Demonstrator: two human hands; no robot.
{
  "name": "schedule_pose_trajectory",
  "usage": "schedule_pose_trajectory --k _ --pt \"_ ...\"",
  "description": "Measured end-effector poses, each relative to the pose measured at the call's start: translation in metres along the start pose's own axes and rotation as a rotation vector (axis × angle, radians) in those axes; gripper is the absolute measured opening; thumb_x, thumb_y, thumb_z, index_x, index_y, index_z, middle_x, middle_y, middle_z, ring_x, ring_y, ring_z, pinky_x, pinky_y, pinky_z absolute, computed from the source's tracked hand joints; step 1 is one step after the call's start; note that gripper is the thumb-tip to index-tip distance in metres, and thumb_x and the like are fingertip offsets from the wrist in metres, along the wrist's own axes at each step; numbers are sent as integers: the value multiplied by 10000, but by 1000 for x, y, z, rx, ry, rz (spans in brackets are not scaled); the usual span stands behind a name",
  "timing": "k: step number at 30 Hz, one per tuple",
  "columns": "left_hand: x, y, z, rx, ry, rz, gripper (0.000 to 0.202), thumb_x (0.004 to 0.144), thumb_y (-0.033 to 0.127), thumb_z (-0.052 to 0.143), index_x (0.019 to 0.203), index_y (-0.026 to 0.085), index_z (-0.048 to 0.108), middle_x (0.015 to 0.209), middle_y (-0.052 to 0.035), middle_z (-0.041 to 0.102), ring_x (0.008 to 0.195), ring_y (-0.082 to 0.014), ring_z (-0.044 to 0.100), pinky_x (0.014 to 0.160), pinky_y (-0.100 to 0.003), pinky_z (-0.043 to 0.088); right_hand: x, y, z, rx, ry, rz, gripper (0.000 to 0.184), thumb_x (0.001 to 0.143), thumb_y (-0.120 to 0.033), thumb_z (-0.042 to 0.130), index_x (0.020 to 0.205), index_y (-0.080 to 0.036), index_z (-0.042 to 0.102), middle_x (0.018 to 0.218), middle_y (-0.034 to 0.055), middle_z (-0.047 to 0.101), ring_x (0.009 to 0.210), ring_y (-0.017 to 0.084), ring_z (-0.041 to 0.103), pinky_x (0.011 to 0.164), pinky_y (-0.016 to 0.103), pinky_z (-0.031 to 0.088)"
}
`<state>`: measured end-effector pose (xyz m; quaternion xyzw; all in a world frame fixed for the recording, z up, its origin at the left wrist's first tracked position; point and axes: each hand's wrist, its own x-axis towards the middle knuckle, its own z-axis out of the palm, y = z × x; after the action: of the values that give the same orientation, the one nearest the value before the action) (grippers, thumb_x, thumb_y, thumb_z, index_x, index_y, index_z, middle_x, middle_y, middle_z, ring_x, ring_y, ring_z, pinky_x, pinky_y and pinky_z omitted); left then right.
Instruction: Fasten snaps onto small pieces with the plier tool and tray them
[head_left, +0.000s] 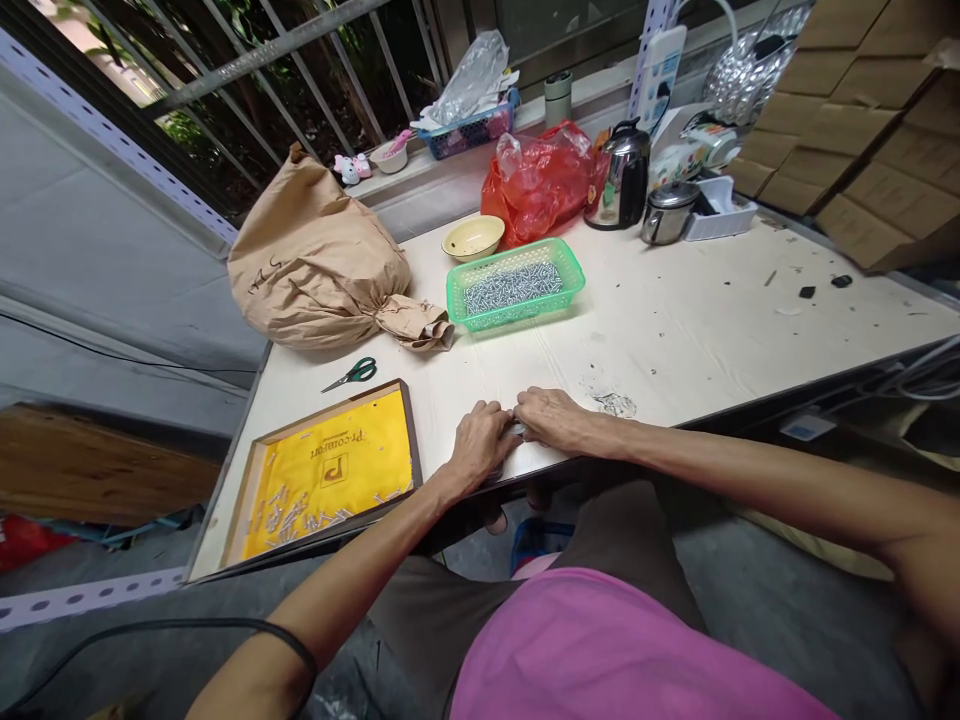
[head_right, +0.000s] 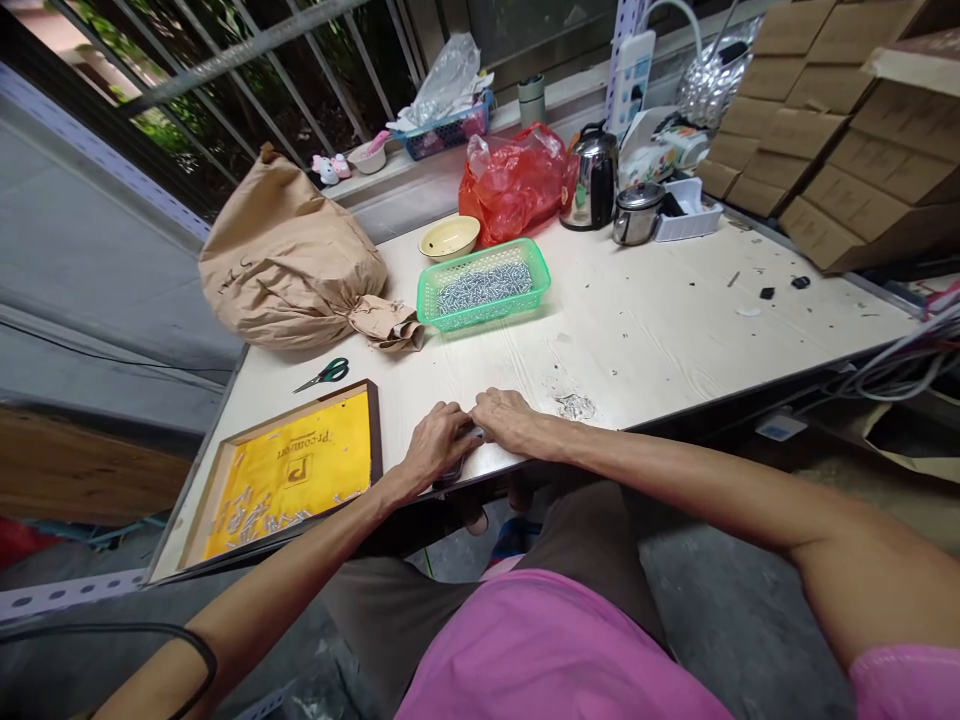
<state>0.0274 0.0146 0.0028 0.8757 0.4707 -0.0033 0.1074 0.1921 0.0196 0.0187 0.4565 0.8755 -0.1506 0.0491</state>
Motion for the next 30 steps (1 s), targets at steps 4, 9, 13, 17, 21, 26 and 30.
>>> schedule_pose_trajectory --k 4,9,13,17,21,26,30 --pt "2 0 3 -26 5 -24 211 867 376 549 924 209 665 856 -46 581 902 -210 501 732 -314 427 1 1 4 23 1 -6 234 915 -287 481 946 -131 653 967 135 641 934 237 586 725 289 398" --pt "-1 1 1 -25 17 -35 251 858 357 565 1036 196 638 943 -64 617 957 -227 524 790 -342 462 0 9 4 -1 46 -27 247 887 -321 527 1004 -134 640 1014 132 617 961 240 554 726 290 392" --pt "-19 11 16 -72 169 -32 371 870 285 550 1215 150 531 1293 -134 529 1210 -274 456 981 -437 416 2 32 5 37 76 -168 420 830 -475 584 1072 -135 626 1005 126 593 938 239 532 748 297 393" --pt "-41 35 40 -137 296 61 377 917 254 458 1276 138 473 1420 -157 420 1361 -279 311 1076 -476 334 8 46 12 87 154 -153 318 943 -350 413 1016 -136 636 962 104 597 886 184 547 751 267 376" --pt "-49 57 53 -213 295 100 369 920 328 462 1257 182 488 1344 -127 513 1315 -275 393 1088 -525 296 24 47 12 -24 218 -65 223 919 -271 452 917 -157 644 960 89 623 907 200 533 755 291 351" --pt "-46 57 56 -249 319 100 363 925 325 446 1250 168 486 1300 -127 539 1306 -266 397 1107 -529 250 40 27 -3 -138 201 -58 206 902 -283 488 968 -183 655 1009 97 626 960 236 504 767 333 324" --pt "-50 57 62 -257 332 119 399 879 336 531 1230 149 505 1251 -153 555 1247 -298 446 1059 -507 331 38 -22 -2 -139 144 -386 193 879 -276 529 995 -225 675 1005 91 600 969 226 467 741 320 322"
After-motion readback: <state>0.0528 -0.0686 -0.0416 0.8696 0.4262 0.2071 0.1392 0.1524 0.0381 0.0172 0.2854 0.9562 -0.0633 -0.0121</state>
